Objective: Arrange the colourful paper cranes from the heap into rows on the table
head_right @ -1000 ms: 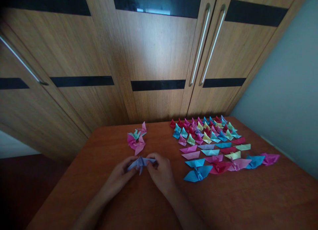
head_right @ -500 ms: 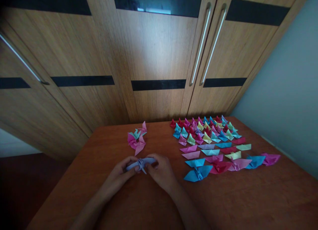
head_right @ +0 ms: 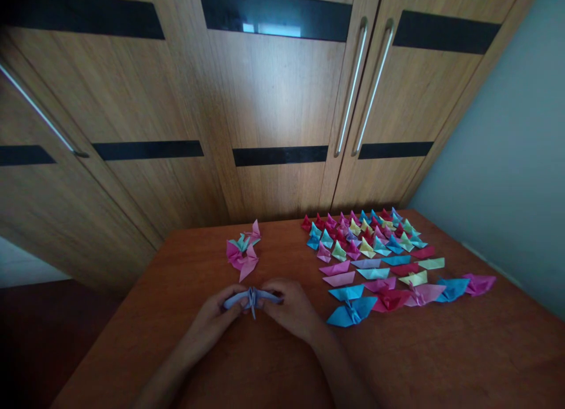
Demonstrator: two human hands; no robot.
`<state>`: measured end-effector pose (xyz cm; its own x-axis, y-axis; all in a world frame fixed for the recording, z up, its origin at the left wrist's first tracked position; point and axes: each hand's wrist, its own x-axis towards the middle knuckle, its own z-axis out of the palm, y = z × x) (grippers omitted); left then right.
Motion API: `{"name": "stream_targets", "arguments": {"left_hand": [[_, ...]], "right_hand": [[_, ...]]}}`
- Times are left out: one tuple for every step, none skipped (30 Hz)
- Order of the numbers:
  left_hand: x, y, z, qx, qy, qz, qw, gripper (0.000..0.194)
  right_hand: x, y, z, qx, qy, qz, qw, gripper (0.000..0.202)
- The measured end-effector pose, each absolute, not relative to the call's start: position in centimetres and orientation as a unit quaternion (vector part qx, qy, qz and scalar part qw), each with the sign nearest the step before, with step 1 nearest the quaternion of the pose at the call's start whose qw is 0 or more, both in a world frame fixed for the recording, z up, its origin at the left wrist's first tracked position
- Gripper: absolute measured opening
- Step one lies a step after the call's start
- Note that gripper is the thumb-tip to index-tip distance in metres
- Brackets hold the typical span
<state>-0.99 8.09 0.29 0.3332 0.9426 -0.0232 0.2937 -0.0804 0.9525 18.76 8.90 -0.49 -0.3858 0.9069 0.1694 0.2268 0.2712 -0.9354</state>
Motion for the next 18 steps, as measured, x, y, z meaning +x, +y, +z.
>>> {"name": "stream_targets", "arguments": {"left_hand": [[-0.95, 8.08, 0.28, 0.66, 0.47, 0.329, 0.485, 0.022], [-0.91, 8.06, 0.31, 0.664, 0.467, 0.325, 0.485, 0.022], [-0.9, 8.03, 0.36, 0.667, 0.463, 0.322, 0.486, 0.021], [-0.91, 7.99, 0.43, 0.67, 0.46, 0.32, 0.486, 0.021], [-0.94, 7.95, 0.51, 0.672, 0.459, 0.32, 0.485, 0.021], [-0.98, 7.91, 0.61, 0.673, 0.46, 0.32, 0.483, 0.021], [-1.04, 7.88, 0.71, 0.674, 0.461, 0.321, 0.479, 0.021], [-1.1, 7.86, 0.8, 0.675, 0.464, 0.321, 0.476, 0.02], [-1.14, 7.84, 0.87, 0.675, 0.466, 0.321, 0.473, 0.02], [-1.18, 7.83, 0.92, 0.675, 0.469, 0.321, 0.471, 0.02], [-1.21, 7.83, 0.93, 0.674, 0.47, 0.32, 0.471, 0.02], [-1.22, 7.84, 0.91, 0.673, 0.472, 0.32, 0.471, 0.02], [-1.24, 7.85, 0.86, 0.67, 0.475, 0.321, 0.472, 0.02], [-1.26, 7.86, 0.79, 0.668, 0.477, 0.321, 0.472, 0.021], [-1.3, 7.89, 0.7, 0.667, 0.478, 0.321, 0.473, 0.021], [-1.34, 7.91, 0.62, 0.667, 0.48, 0.321, 0.471, 0.022], [-1.39, 7.94, 0.56, 0.667, 0.482, 0.322, 0.467, 0.022], [-1.45, 7.97, 0.52, 0.669, 0.485, 0.326, 0.459, 0.022]], "right_hand": [[18.73, 8.86, -0.5, -0.408, -0.702, 0.452, 0.37, 0.017], [18.69, 8.82, -0.56, -0.411, -0.701, 0.455, 0.364, 0.017], [18.66, 8.8, -0.64, -0.413, -0.701, 0.457, 0.359, 0.016], [18.64, 8.8, -0.72, -0.412, -0.701, 0.459, 0.358, 0.016], [18.63, 8.8, -0.8, -0.412, -0.699, 0.46, 0.36, 0.017], [18.63, 8.82, -0.86, -0.412, -0.698, 0.46, 0.363, 0.018], [18.64, 8.85, -0.89, -0.413, -0.696, 0.458, 0.367, 0.019], [18.66, 8.87, -0.91, -0.416, -0.695, 0.455, 0.37, 0.019], [18.67, 8.88, -0.91, -0.421, -0.696, 0.449, 0.37, 0.019], [18.68, 8.88, -0.91, -0.427, -0.698, 0.441, 0.368, 0.02], [18.68, 8.85, -0.91, -0.432, -0.703, 0.432, 0.364, 0.019], [18.67, 8.81, -0.91, -0.435, -0.711, 0.423, 0.356, 0.019], [18.64, 8.75, -0.91, -0.436, -0.719, 0.415, 0.347, 0.019], [18.61, 8.68, -0.9, -0.436, -0.728, 0.407, 0.338, 0.019], [18.58, 8.61, -0.88, -0.434, -0.737, 0.4, 0.329, 0.019], [18.56, 8.54, -0.85, -0.433, -0.745, 0.393, 0.322, 0.019], [18.54, 8.48, -0.8, -0.433, -0.75, 0.387, 0.316, 0.02], [18.54, 8.44, -0.75, -0.435, -0.754, 0.38, 0.312, 0.021]]}}
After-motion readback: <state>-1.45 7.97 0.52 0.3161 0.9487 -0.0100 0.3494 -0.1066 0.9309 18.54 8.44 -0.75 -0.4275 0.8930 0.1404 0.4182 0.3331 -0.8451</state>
